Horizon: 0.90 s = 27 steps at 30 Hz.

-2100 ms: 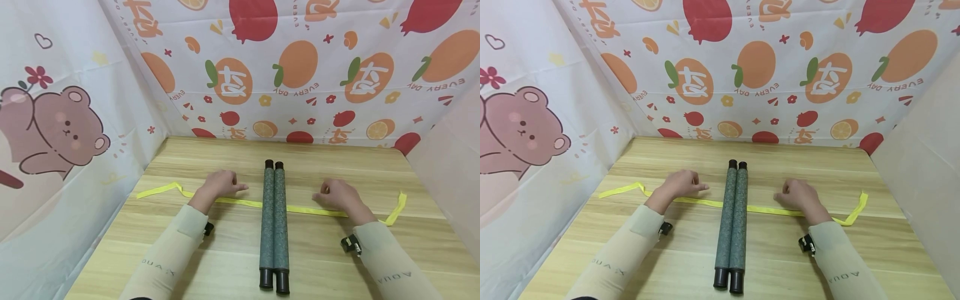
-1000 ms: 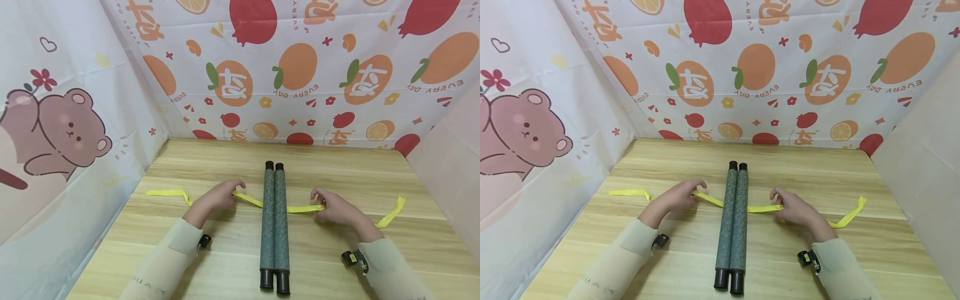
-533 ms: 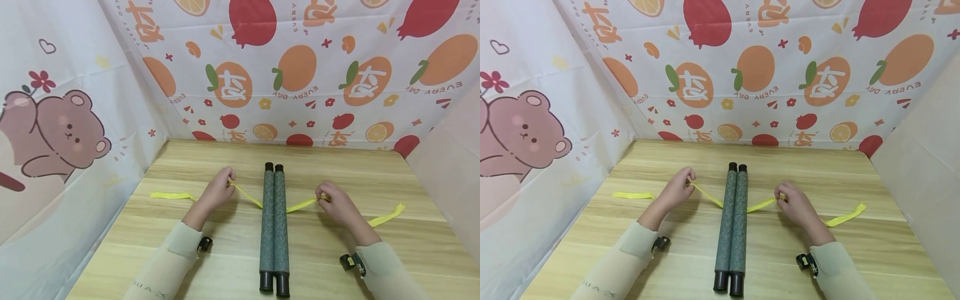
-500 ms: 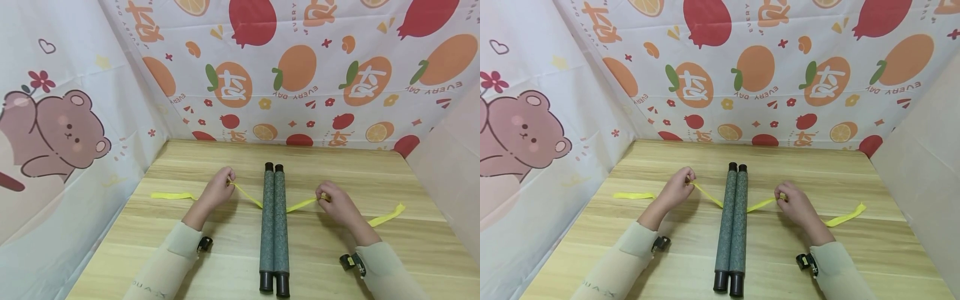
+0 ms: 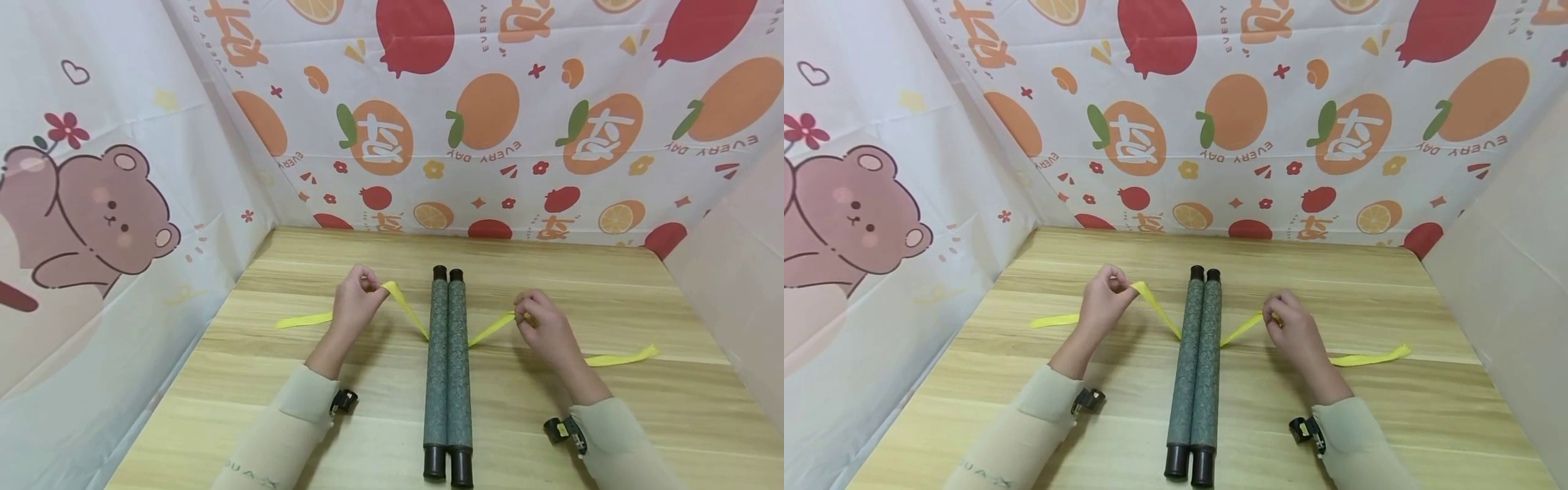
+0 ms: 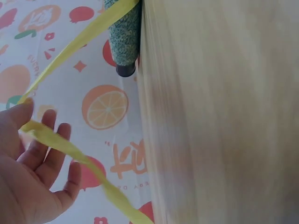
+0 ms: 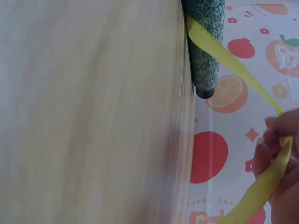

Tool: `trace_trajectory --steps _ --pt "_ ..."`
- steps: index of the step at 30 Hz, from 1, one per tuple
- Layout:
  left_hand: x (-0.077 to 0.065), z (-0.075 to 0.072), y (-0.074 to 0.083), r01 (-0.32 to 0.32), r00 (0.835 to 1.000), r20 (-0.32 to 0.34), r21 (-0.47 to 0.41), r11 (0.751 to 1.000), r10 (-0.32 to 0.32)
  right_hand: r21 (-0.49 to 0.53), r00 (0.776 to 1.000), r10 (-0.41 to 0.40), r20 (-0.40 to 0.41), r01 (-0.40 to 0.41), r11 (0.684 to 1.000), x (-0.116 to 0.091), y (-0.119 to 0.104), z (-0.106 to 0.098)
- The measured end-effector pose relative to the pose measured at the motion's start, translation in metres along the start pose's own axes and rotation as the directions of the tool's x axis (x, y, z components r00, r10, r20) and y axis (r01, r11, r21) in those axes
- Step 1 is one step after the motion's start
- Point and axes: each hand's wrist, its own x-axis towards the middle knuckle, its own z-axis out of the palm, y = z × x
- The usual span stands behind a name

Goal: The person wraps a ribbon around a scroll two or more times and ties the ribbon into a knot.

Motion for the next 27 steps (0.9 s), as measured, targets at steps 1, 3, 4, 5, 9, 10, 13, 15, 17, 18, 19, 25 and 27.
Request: trace_trajectory --steps 1,3,4,5,9,10,13,15,17,18,19,25,27 --pt "0.000 0.001 0.001 0.009 1.000 -0.007 -0.025 1.000 -0.009 -0.005 0.999 -0.032 -0.017 0.032 0.999 0.001 -0.001 0.000" --pt "-0.001 0.002 0.003 0.016 1.000 -0.012 -0.082 0.996 -0.017 -0.018 0.996 -0.085 -0.034 0.085 0.996 0.001 -0.002 0.000" --pt "-0.001 0.002 0.004 0.010 1.000 -0.009 -0.111 0.994 -0.011 -0.025 0.994 -0.104 -0.035 0.103 0.994 0.001 -0.002 0.000" --pt "-0.001 0.003 0.004 -0.002 1.000 -0.001 -0.134 0.991 0.001 -0.031 0.993 -0.116 -0.030 0.115 0.993 0.001 -0.003 -0.001" --pt "0.000 0.001 0.003 -0.105 0.994 -0.002 -0.146 0.984 0.106 -0.086 0.993 -0.108 0.057 0.113 0.990 -0.002 -0.002 -0.006" --pt "0.000 0.000 0.002 -0.142 0.990 -0.008 -0.130 0.981 0.143 -0.112 0.992 -0.096 0.087 0.106 0.988 -0.003 -0.001 -0.007" --pt "0.002 -0.006 0.001 -0.253 0.967 -0.033 -0.023 0.967 0.252 -0.217 0.985 -0.052 0.166 0.088 0.972 -0.005 0.002 -0.012" --pt "0.004 -0.010 0.001 -0.291 0.955 -0.047 0.048 0.955 0.293 -0.269 0.982 -0.012 0.190 0.064 0.961 -0.007 0.004 -0.015" --pt "0.005 -0.014 0.002 -0.298 0.951 -0.059 0.101 0.949 0.305 -0.296 0.982 0.024 0.187 0.033 0.955 -0.008 0.005 -0.017" --pt "0.006 -0.015 0.003 -0.288 0.952 -0.067 0.119 0.950 0.297 -0.301 0.984 0.038 0.176 0.017 0.953 -0.008 0.005 -0.018" --pt "0.006 -0.016 0.004 -0.277 0.955 -0.074 0.132 0.952 0.288 -0.304 0.986 0.046 0.162 0.005 0.953 -0.008 0.005 -0.018" --pt "0.003 -0.015 0.012 -0.240 0.958 -0.114 0.185 0.953 0.264 -0.336 0.997 0.033 0.069 -0.008 0.942 -0.007 0.005 -0.015" --pt "0.003 -0.013 0.012 -0.247 0.949 -0.143 0.218 0.944 0.281 -0.344 0.999 0.026 0.048 -0.008 0.939 -0.006 0.005 -0.014"
